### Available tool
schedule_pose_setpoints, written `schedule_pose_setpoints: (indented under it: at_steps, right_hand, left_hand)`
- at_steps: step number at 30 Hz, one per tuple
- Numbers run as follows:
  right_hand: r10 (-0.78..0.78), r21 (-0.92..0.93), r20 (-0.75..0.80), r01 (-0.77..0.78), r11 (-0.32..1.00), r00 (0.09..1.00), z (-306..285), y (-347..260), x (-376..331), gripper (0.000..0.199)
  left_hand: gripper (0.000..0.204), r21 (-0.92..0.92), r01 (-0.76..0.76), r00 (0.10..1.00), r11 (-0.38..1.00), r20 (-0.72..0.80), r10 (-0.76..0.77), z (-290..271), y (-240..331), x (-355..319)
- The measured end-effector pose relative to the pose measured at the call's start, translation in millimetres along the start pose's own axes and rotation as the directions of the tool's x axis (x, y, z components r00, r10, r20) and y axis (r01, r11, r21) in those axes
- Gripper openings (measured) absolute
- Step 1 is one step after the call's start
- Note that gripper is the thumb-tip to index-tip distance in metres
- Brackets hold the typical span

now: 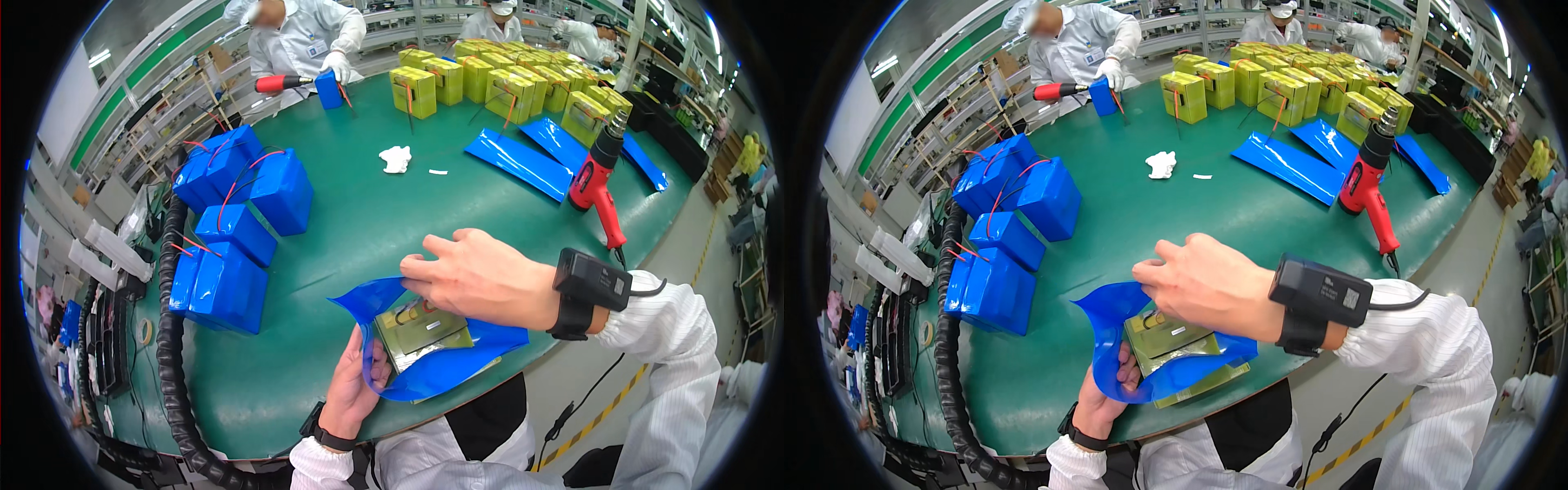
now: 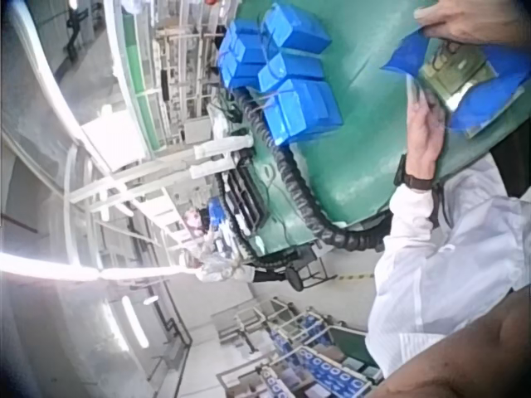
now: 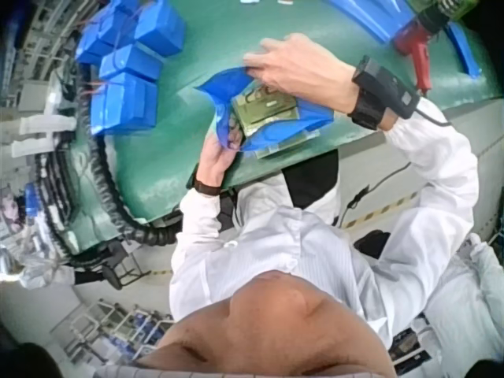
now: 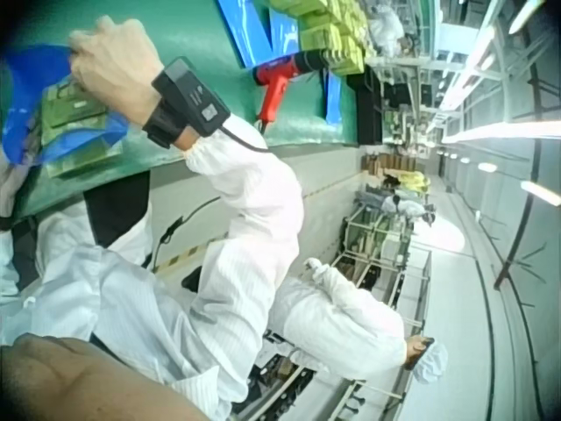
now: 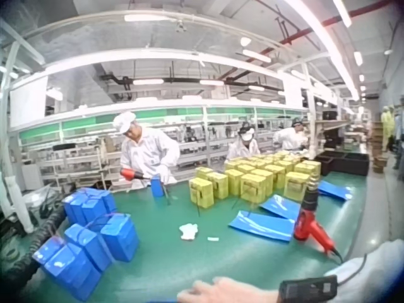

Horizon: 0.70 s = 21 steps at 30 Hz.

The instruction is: Applying blue plastic heat-shrink sleeves to battery packs and using a heat gun to seal them.

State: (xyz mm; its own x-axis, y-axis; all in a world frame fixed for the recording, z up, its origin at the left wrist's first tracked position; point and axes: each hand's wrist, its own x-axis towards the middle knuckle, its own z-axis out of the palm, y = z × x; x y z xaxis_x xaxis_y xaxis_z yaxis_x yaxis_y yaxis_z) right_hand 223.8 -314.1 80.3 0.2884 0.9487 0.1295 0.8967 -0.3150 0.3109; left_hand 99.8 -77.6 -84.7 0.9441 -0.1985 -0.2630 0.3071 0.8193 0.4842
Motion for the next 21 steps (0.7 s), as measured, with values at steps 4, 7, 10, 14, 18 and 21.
schedule_pose_setpoints:
  at_steps: [4,7,10,14,18,21]
  right_hand:
    - [-0.005,-0.006,0.023,0.005,1.0,1.0,-2.9,11.7,0.0,0.022]
    - [-0.023,-0.015,0.037,0.024,1.0,0.999,-3.0,25.1,-0.8,0.022]
    - [-0.064,-0.079,0.045,0.068,0.995,0.997,-1.5,31.3,-3.8,0.01]
    - [-0.103,-0.052,0.066,0.106,0.993,0.993,-2.3,33.4,-3.9,0.009]
    - [-0.145,-0.107,0.087,0.154,0.982,0.986,-3.4,38.2,-8.3,0.009]
    - [-0.165,-0.109,0.079,0.173,0.979,0.983,1.4,43.7,-16.2,0.009]
  left_hand:
    - [0.075,0.047,-0.022,0.994,0.999,-0.105,0.027,17.6,0.3,1.5]
    - [0.076,0.214,-0.03,0.998,0.976,-0.045,0.04,26.6,6.1,6.6]
    - [0.077,0.328,0.005,0.998,0.945,-0.068,0.018,31.8,13.6,5.1]
    - [0.077,0.257,-0.007,0.999,0.966,-0.043,0.019,19.6,12.3,7.8]
    - [0.075,0.224,0.012,0.998,0.975,-0.062,0.002,24.7,12.1,12.6]
    - [0.074,0.222,0.005,1.0,0.975,-0.028,0.001,28.1,13.5,15.6]
